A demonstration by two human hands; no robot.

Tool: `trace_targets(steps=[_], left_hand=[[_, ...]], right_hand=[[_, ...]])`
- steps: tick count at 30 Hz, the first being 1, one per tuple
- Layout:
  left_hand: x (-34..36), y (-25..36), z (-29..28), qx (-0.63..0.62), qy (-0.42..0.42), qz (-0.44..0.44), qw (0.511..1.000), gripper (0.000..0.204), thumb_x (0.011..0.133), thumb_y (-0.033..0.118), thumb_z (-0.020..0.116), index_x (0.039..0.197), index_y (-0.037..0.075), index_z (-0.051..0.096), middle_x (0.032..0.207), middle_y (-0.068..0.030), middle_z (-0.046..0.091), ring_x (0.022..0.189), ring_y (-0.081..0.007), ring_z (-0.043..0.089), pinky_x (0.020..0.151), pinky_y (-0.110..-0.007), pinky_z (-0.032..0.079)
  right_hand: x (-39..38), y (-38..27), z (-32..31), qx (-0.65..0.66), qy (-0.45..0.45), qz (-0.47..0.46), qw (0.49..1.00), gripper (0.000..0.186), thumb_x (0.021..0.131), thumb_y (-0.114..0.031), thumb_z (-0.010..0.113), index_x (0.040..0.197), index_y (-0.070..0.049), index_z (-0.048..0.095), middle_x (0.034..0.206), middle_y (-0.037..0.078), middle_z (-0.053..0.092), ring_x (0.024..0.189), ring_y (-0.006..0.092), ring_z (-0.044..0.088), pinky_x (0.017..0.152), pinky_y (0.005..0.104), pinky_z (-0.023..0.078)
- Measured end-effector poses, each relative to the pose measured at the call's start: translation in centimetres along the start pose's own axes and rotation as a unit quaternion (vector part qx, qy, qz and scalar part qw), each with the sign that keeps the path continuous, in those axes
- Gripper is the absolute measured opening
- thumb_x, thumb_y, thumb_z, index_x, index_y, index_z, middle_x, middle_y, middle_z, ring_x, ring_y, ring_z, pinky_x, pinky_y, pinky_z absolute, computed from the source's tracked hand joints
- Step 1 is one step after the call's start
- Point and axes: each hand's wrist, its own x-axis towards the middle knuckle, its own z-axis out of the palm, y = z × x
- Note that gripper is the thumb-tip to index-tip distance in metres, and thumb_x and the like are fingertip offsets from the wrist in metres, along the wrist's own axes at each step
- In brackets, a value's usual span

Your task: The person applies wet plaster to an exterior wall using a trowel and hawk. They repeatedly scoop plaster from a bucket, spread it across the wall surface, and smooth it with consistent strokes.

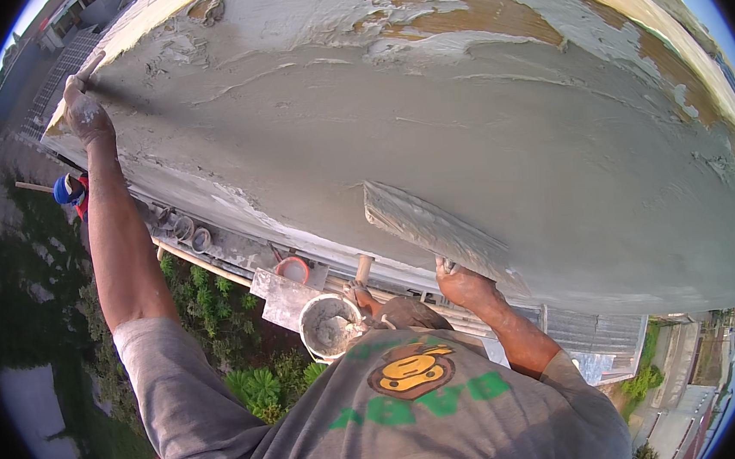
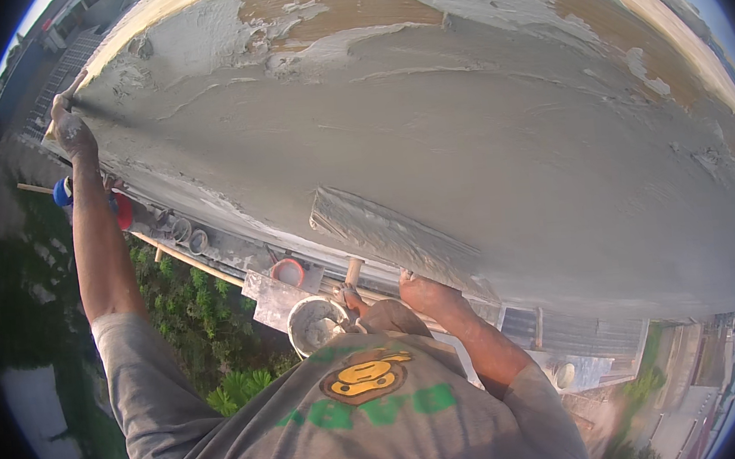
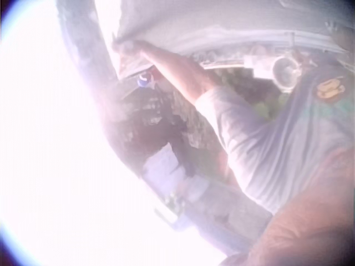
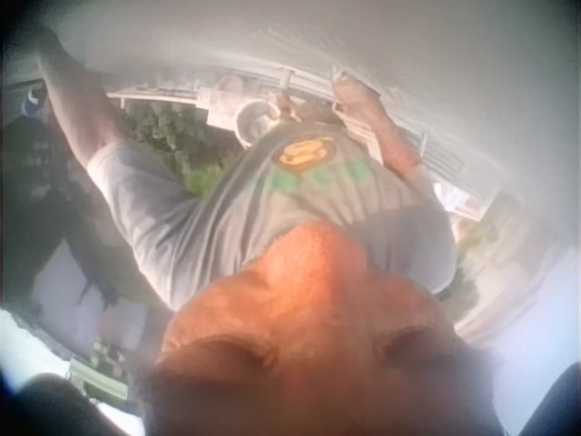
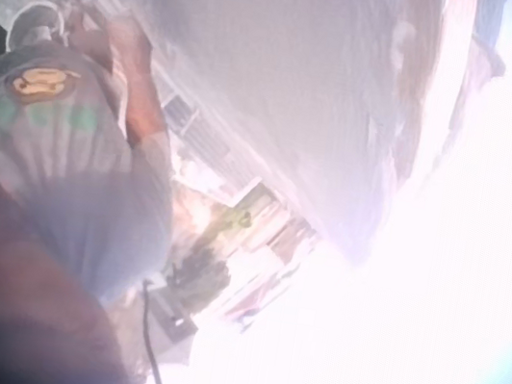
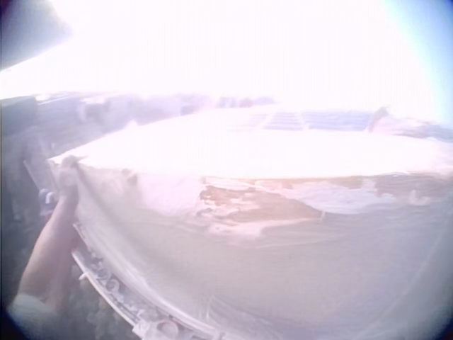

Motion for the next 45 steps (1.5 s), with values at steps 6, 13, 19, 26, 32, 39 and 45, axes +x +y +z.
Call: trace_targets(steps=[6, 13, 19, 26, 32, 39, 45], left_hand=[[-2.5, 2.8, 3.0, 0.022, 0.021, -0.004, 1.000, 0.040, 0.094, 0.028, 0.041, 0.096, 0.003, 0.072, 0.097, -0.0022, 0.061, 0.090, -0.0134, 0.047, 0.089, -0.029, 0.035], [-0.7, 1.2, 1.1, 0.026, -0.008, 0.015, 1.000, 0.043, 0.094, 0.027, 0.038, 0.100, 0.004, 0.073, 0.095, -0.0025, 0.062, 0.094, -0.0135, 0.047, 0.093, -0.026, 0.032], [-1.7, 1.1, 2.0, 0.073, 0.043, -0.032, 0.996, 0.045, 0.091, 0.034, 0.039, 0.100, 0.008, 0.075, 0.093, -0.0070, 0.066, 0.088, -0.0175, 0.052, 0.089, -0.028, 0.038], [-2.3, 3.0, 1.8, 0.014, 0.014, 0.024, 1.000, 0.044, 0.093, 0.031, 0.041, 0.096, 0.001, 0.073, 0.097, -0.0058, 0.066, 0.095, -0.0159, 0.052, 0.094, -0.029, 0.035], [-0.8, 0.9, 0.7, 0.017, -0.034, 0.055, 0.998, 0.049, 0.093, 0.031, 0.035, 0.100, 0.002, 0.074, 0.110, -0.0102, 0.069, 0.109, -0.0189, 0.054, 0.105, -0.031, 0.030], [-0.5, 1.1, 1.1, 0.022, -0.025, 0.026, 0.999, 0.047, 0.093, 0.031, 0.037, 0.101, 0.002, 0.073, 0.111, -0.0095, 0.068, 0.103, -0.0179, 0.053, 0.103, -0.031, 0.031], [-0.3, -0.1, 0.3, -0.027, 0.021, 0.008, 0.999, 0.033, 0.095, 0.031, 0.048, 0.085, 0.003, 0.065, 0.083, 0.0004, 0.054, 0.080, -0.0123, 0.044, 0.080, -0.027, 0.036]], right_hand=[[1.3, 4.1, -15.3, 0.288, -0.105, 0.205, 0.930, 0.011, 0.073, 0.002, 0.061, 0.076, -0.006, 0.053, 0.074, 0.005, 0.055, 0.066, 0.0171, 0.055, 0.062, 0.0328, 0.046], [0.5, 5.9, -22.9, 0.376, 0.054, 0.200, 0.903, 0.022, 0.073, 0.012, 0.056, 0.077, -0.007, 0.047, 0.079, -0.001, 0.045, 0.067, 0.0069, 0.043, 0.061, 0.0234, 0.040], [-0.1, -1.0, -12.5, 0.376, -0.011, 0.076, 0.923, 0.014, 0.079, -0.002, 0.061, 0.092, -0.005, 0.056, 0.092, 0.008, 0.055, 0.077, 0.0196, 0.052, 0.068, 0.0334, 0.044], [5.2, -10.9, 4.4, 0.242, -0.261, 0.016, 0.935, 0.027, 0.079, -0.020, 0.060, 0.099, -0.004, 0.066, 0.099, 0.021, 0.066, 0.094, 0.0376, 0.063, 0.080, 0.0479, 0.048], [8.1, -11.2, 7.7, 0.248, -0.173, 0.139, 0.943, 0.024, 0.073, -0.015, 0.061, 0.093, -0.002, 0.065, 0.091, 0.021, 0.065, 0.089, 0.0357, 0.063, 0.076, 0.0466, 0.047], [8.9, -6.9, -10.0, 0.392, 0.006, 0.110, 0.913, 0.014, 0.074, -0.006, 0.070, 0.077, -0.008, 0.056, 0.075, 0.002, 0.056, 0.067, 0.0161, 0.055, 0.063, 0.0345, 0.045], [4.7, 0.6, -17.9, 0.547, 0.059, 0.129, 0.825, 0.023, 0.075, 0.005, 0.068, 0.084, -0.007, 0.050, 0.078, 0.001, 0.049, 0.069, 0.0092, 0.049, 0.060, 0.0256, 0.041]])
